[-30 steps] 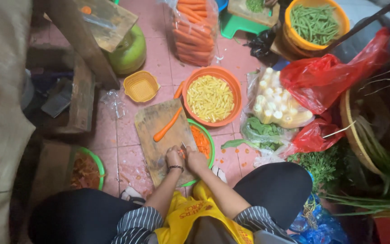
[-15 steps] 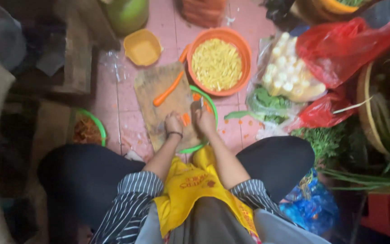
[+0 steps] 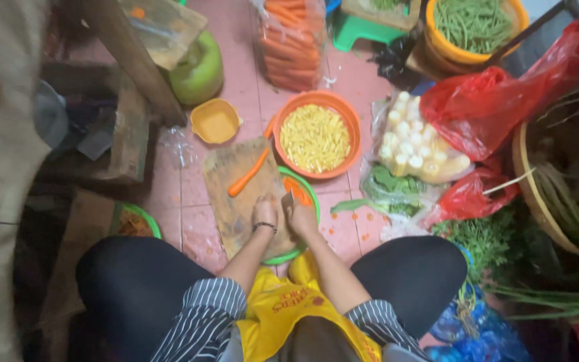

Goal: Chopping carrots into slices on a wooden cutting board.

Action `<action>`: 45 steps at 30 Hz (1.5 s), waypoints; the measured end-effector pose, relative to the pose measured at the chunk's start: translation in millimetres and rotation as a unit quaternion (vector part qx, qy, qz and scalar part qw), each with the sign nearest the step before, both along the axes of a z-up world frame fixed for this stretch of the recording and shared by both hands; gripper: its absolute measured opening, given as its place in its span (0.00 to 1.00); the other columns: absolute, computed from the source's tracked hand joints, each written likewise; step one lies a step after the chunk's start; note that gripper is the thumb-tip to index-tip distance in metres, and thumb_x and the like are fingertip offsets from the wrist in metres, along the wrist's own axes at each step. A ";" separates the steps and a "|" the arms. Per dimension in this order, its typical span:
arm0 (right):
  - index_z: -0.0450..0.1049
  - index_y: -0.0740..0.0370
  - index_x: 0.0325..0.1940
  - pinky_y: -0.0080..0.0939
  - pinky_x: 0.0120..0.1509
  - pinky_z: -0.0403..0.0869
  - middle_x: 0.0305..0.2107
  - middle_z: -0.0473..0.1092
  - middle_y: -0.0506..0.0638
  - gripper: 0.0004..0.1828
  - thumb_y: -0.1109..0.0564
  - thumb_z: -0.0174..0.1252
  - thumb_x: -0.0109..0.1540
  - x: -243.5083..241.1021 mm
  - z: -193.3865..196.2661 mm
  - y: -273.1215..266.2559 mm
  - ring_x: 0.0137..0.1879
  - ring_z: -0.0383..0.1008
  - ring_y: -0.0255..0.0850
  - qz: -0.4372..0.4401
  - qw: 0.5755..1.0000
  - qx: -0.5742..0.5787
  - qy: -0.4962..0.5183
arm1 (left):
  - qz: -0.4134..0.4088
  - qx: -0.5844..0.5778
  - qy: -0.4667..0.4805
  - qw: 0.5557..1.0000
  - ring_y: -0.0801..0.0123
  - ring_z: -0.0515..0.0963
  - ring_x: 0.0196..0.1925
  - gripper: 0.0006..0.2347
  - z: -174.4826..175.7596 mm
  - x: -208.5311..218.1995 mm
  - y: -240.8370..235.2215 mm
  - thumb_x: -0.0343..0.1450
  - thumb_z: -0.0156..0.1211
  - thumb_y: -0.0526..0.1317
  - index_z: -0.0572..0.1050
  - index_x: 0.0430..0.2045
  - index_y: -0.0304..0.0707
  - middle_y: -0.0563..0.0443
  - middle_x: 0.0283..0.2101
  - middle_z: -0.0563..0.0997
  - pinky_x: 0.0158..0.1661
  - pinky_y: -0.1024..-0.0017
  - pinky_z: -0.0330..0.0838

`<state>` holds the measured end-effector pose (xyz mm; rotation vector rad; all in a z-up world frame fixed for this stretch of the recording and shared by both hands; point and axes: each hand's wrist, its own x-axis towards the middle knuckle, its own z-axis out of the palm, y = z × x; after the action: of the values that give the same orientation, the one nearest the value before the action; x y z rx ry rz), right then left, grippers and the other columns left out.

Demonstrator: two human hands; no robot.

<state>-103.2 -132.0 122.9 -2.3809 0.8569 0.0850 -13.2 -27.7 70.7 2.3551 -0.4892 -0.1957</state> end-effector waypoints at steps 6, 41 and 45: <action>0.70 0.67 0.52 0.66 0.49 0.74 0.36 0.74 0.71 0.22 0.48 0.53 0.62 2.1 -5.1 42.7 0.43 0.77 0.67 0.129 0.991 0.022 0.014 | 0.141 -0.020 0.073 0.987 0.47 0.84 0.36 0.07 -45.3 53.3 25.4 0.67 0.56 0.33 0.81 0.32 0.39 0.34 0.31 0.82 0.39 0.54 0.78; 0.69 0.68 0.51 0.68 0.47 0.75 0.36 0.76 0.73 0.19 0.51 0.43 0.68 13.1 -8.2 39.7 0.41 0.78 0.68 0.050 0.997 -0.052 -0.012 | 0.128 0.075 -0.037 0.988 0.43 0.75 0.53 0.14 1.2 15.4 53.4 0.65 0.63 0.42 0.77 0.42 0.38 0.35 0.50 0.77 0.52 0.48 0.71; 0.69 0.67 0.53 0.67 0.48 0.76 0.34 0.77 0.70 0.19 0.50 0.52 0.65 17.1 13.8 46.0 0.41 0.79 0.66 0.025 0.999 -0.029 0.032 | 0.364 0.180 0.053 0.912 0.43 0.61 0.67 0.42 10.5 33.6 85.3 0.54 0.77 0.57 0.64 0.61 0.37 0.37 0.67 0.62 0.58 0.43 0.62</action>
<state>-86.1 -86.0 136.7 -2.4654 0.8407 0.1581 20.4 57.6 81.2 2.6892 0.5358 -0.0605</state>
